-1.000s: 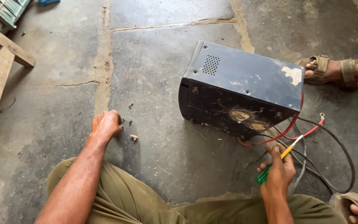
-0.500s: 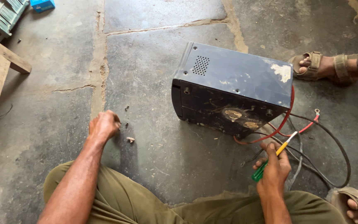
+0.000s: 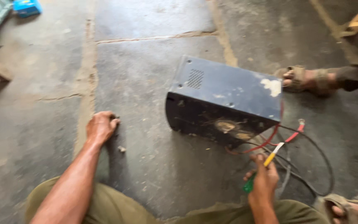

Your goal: The person sits on the floor and uses a screwdriver to remove screws from a power supply unit. They open the casing, inspect the internal components, and then reassemble the unit by securing the screws back in place.

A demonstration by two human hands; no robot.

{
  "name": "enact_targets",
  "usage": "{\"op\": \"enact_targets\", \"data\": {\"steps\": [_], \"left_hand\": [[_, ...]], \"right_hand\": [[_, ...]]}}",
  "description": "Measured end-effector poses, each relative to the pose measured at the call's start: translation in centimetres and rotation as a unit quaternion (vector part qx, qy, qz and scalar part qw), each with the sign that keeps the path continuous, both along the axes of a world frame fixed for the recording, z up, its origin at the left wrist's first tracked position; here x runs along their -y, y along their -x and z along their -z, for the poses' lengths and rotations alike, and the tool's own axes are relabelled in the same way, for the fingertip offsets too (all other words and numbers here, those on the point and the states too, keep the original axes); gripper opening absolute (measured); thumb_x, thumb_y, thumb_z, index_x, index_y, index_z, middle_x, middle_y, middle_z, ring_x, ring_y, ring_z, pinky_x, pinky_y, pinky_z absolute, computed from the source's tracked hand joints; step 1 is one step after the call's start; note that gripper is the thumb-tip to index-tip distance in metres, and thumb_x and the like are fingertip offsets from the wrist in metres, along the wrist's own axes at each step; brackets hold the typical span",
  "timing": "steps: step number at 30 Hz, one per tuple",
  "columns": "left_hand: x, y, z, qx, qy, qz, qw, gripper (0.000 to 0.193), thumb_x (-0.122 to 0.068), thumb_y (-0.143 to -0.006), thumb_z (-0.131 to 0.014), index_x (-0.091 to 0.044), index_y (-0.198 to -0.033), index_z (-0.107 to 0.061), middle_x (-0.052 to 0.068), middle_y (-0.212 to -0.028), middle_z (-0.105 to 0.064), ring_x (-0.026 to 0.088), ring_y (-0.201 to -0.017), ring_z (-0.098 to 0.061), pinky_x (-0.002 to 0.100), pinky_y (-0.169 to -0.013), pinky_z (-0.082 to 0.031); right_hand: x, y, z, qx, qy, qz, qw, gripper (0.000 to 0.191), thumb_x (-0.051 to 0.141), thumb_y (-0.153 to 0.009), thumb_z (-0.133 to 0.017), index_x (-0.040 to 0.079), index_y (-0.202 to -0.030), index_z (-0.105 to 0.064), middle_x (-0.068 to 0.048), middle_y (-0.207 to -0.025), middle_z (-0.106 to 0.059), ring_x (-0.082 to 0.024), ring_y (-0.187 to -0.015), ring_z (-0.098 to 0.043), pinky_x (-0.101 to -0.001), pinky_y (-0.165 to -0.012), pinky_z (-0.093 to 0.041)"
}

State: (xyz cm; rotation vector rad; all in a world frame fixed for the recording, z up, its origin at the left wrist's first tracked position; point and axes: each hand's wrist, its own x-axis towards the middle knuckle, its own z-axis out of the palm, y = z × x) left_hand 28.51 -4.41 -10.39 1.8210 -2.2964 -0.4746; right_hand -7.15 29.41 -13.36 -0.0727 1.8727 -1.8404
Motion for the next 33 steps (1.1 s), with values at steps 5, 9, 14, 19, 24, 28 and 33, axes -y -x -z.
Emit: {"op": "enact_targets", "data": {"steps": [5,9,14,19,24,28,33], "left_hand": [[0.1,0.3,0.2,0.025,0.0,0.004,1.0,0.025,-0.034,-0.088,-0.073,-0.022,-0.107,-0.082,0.011,-0.106,-0.078,0.034,-0.101,-0.074,0.048,-0.087,-0.057],[-1.1,1.5,-2.1,-0.066,0.041,-0.038,0.996,0.022,-0.034,-0.095,-0.071,-0.02,-0.108,-0.083,0.013,-0.1,-0.079,0.035,-0.094,-0.075,0.048,-0.084,-0.058],[-6.7,5.6,-10.3,-0.298,0.208,0.07,0.929,0.016,-0.016,-0.1,-0.077,-0.011,-0.115,-0.078,0.01,-0.105,-0.078,0.02,-0.094,-0.076,0.032,-0.082,-0.058],[-13.2,14.4,-16.5,-0.398,0.253,0.268,0.84,0.016,-0.009,-0.089,-0.078,-0.008,-0.105,-0.076,0.007,-0.104,-0.076,0.021,-0.097,-0.073,0.034,-0.084,-0.057],[-15.1,20.5,-18.6,-0.352,0.271,0.31,0.841,0.012,-0.007,-0.089,-0.076,-0.005,-0.101,-0.076,0.007,-0.1,-0.074,0.027,-0.099,-0.069,0.04,-0.087,-0.054],[-15.1,21.7,-18.7,-0.328,0.259,0.3,0.858,0.011,-0.009,-0.088,-0.077,-0.007,-0.099,-0.077,0.007,-0.1,-0.074,0.027,-0.097,-0.068,0.04,-0.086,-0.053],[-14.9,21.5,-18.4,-0.309,0.254,0.305,0.864,0.011,-0.009,-0.088,-0.077,-0.007,-0.099,-0.077,0.006,-0.101,-0.074,0.027,-0.096,-0.068,0.039,-0.085,-0.053]], "right_hand": [[0.2,0.3,0.7,0.012,-0.01,0.023,1.0,0.037,0.032,-0.097,-0.064,0.008,-0.125,-0.061,-0.006,-0.101,-0.07,-0.012,-0.051,-0.051,-0.0299,-0.042,-0.045],[0.3,0.4,0.3,0.006,-0.008,0.03,0.999,0.037,0.03,-0.096,-0.063,0.007,-0.125,-0.063,-0.007,-0.101,-0.071,-0.012,-0.049,-0.052,-0.0297,-0.041,-0.045],[1.2,0.1,-1.1,0.025,-0.014,0.033,0.999,0.038,0.029,-0.095,-0.061,0.008,-0.126,-0.062,-0.007,-0.102,-0.075,-0.011,-0.049,-0.052,-0.0288,-0.041,-0.044],[1.8,-0.3,-1.9,0.016,-0.038,0.013,0.999,0.039,0.032,-0.1,-0.061,0.005,-0.128,-0.064,-0.016,-0.088,-0.062,-0.011,-0.049,-0.051,-0.0276,-0.042,-0.043],[1.1,0.3,-2.1,0.037,0.003,0.053,0.998,0.042,0.031,-0.094,-0.061,0.006,-0.128,-0.061,-0.01,-0.106,-0.073,-0.011,-0.047,-0.05,-0.0281,-0.04,-0.042],[0.9,0.6,-2.2,0.042,0.008,0.061,0.997,0.046,0.032,-0.094,-0.062,0.005,-0.131,-0.059,-0.011,-0.108,-0.073,-0.01,-0.048,-0.051,-0.0287,-0.04,-0.043],[1.6,0.3,-2.3,0.054,0.009,0.042,0.998,0.049,0.034,-0.094,-0.063,0.005,-0.133,-0.058,-0.011,-0.107,-0.075,-0.01,-0.048,-0.05,-0.0284,-0.041,-0.043]]}}
